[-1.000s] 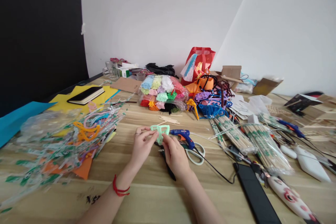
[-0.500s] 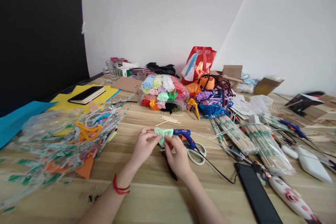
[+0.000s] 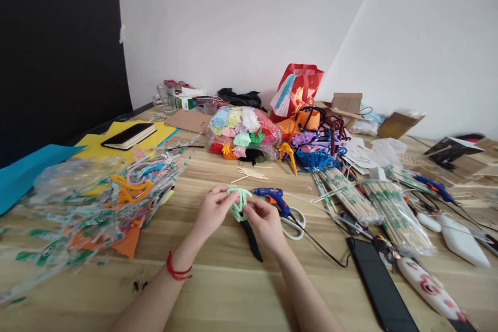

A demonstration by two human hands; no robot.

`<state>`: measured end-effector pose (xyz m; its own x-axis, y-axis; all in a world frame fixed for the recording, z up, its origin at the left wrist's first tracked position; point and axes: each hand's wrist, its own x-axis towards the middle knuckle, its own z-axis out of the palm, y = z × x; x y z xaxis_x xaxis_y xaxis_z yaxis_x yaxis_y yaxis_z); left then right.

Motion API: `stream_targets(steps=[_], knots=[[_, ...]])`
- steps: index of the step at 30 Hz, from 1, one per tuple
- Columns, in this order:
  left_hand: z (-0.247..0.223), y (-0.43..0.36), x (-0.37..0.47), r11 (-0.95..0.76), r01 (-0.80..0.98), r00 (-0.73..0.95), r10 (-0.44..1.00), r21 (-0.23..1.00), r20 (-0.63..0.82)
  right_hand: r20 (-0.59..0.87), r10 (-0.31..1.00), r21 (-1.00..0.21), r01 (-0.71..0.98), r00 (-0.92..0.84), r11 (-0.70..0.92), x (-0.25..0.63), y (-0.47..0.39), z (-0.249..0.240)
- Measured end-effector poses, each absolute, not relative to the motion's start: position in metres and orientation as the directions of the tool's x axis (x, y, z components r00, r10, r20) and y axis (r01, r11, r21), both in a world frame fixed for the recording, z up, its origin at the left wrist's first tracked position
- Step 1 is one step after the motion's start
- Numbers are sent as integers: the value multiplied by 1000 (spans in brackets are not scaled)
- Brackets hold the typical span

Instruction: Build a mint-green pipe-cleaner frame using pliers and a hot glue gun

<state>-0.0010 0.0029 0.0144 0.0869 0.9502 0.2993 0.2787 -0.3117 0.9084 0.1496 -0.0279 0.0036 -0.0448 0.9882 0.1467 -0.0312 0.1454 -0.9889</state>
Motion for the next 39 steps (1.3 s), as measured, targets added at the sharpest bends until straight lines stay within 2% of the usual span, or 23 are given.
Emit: stream_targets(steps=[5,12,17,21,25,29,31,36,39], knots=[[22,-3,-8,-410,306,233,907,859,350,61,998,-986,-152,10,62,152,-26,8],[22,-7,-9,-604,442,340,797,663,500,-50,999,-967,-252,20,-44,159,-22,7],[26,-7,-11,-667,511,406,743,542,532,-84,996,-957,-279,33,-72,161,-20,9],[24,-6,-11,-689,548,479,723,473,497,-20,999,-981,-196,44,-11,161,-20,6],[19,-4,-10,-692,567,546,722,448,425,132,990,-991,31,52,130,161,-19,-2],[14,-1,-10,-674,571,489,738,468,466,326,935,-912,308,138,272,163,-22,2],[14,0,-10,-653,584,440,754,483,487,408,895,-865,388,179,317,163,-25,7],[14,1,-8,-591,585,298,794,555,530,388,921,-867,356,40,350,160,-31,13],[14,1,-6,-559,586,247,813,587,528,328,944,-901,312,33,302,158,-30,8]])
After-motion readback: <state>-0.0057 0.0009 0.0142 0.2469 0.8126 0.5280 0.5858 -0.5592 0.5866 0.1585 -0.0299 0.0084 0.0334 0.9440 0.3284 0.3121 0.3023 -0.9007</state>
